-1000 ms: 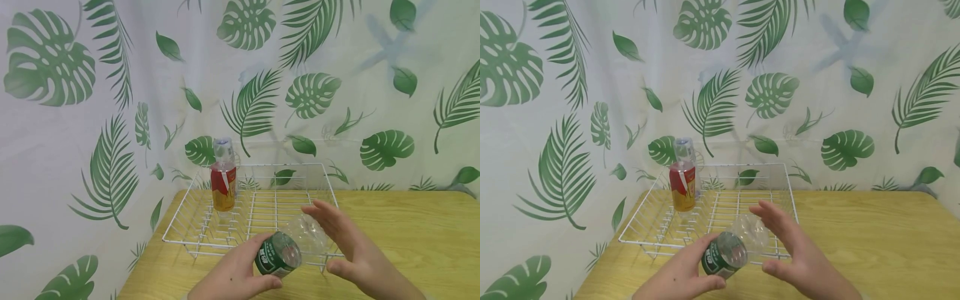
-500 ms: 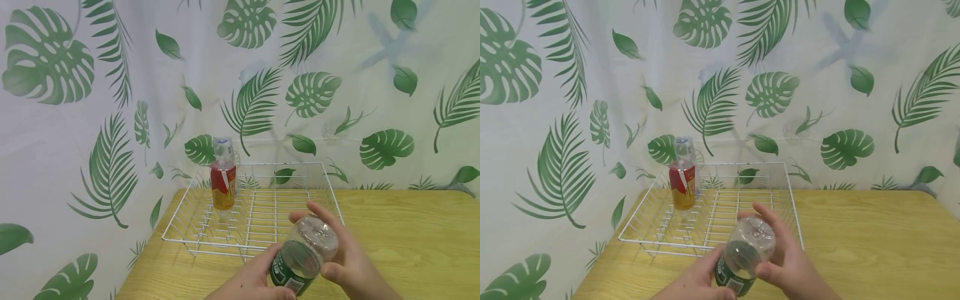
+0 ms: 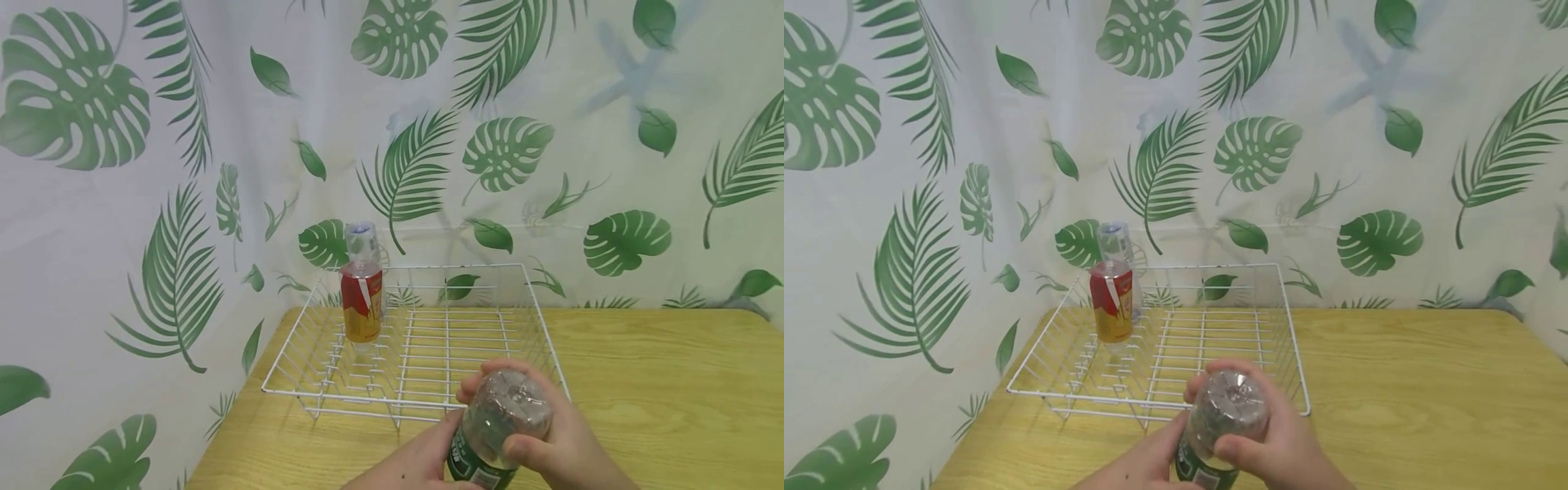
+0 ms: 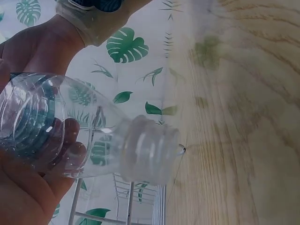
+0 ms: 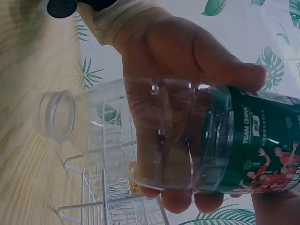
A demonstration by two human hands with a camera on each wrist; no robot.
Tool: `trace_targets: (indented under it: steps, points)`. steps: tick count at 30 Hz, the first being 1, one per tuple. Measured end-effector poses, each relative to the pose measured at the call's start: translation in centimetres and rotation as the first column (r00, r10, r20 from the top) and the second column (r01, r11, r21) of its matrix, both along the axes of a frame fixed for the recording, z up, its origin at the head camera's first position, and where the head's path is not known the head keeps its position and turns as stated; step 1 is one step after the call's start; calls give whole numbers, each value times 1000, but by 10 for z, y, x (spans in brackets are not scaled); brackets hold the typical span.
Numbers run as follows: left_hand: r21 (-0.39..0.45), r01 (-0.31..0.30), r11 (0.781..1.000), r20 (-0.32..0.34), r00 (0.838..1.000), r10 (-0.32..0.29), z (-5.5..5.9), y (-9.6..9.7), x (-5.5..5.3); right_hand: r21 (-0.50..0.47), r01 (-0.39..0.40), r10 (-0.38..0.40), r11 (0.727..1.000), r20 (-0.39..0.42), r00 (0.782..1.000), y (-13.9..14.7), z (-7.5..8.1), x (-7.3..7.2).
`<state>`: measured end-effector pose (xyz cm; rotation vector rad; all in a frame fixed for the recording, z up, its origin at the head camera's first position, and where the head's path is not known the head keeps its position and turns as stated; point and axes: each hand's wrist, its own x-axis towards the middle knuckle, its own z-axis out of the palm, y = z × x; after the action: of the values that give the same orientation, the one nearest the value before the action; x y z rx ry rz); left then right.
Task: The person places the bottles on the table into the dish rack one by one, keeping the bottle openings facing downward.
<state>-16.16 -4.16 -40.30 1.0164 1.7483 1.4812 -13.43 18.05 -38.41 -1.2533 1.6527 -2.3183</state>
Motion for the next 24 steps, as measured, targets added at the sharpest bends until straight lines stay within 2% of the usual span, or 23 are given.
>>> trace_targets:
  steps: [4,8,10,11,12,14,17,20,24]
  points:
    - [-61,-43,997,-61,997,39,2,-2,0,46,43,-40,998,-74,996,-2,2,1]
    - [-146,-112,983,-104,990,97,9,-8,0,41,39,-32,998,-150,988,-3,2,-1]
    - [-155,-127,980,-127,986,108,14,-12,-1,33,37,-30,999,-188,982,-3,3,-3]
    - [-150,-135,979,-159,981,111,15,-14,-2,26,31,-25,999,-195,980,-2,3,-3]
    - [-146,-148,978,-209,971,116,17,-16,-2,27,40,-34,999,-198,980,-1,4,-3]
    - [-143,-193,971,-312,940,140,20,-21,-3,33,58,-51,998,-189,981,1,5,-3]
    - [-134,-284,949,-440,875,200,22,-29,-6,32,63,-58,997,-143,988,6,7,-3]
    - [-95,-366,926,-496,824,274,25,-39,-11,15,44,-41,999,-132,990,9,8,-3]
    - [-22,-471,882,-510,764,396,29,-55,-25,10,54,-52,999,-116,992,13,10,-4]
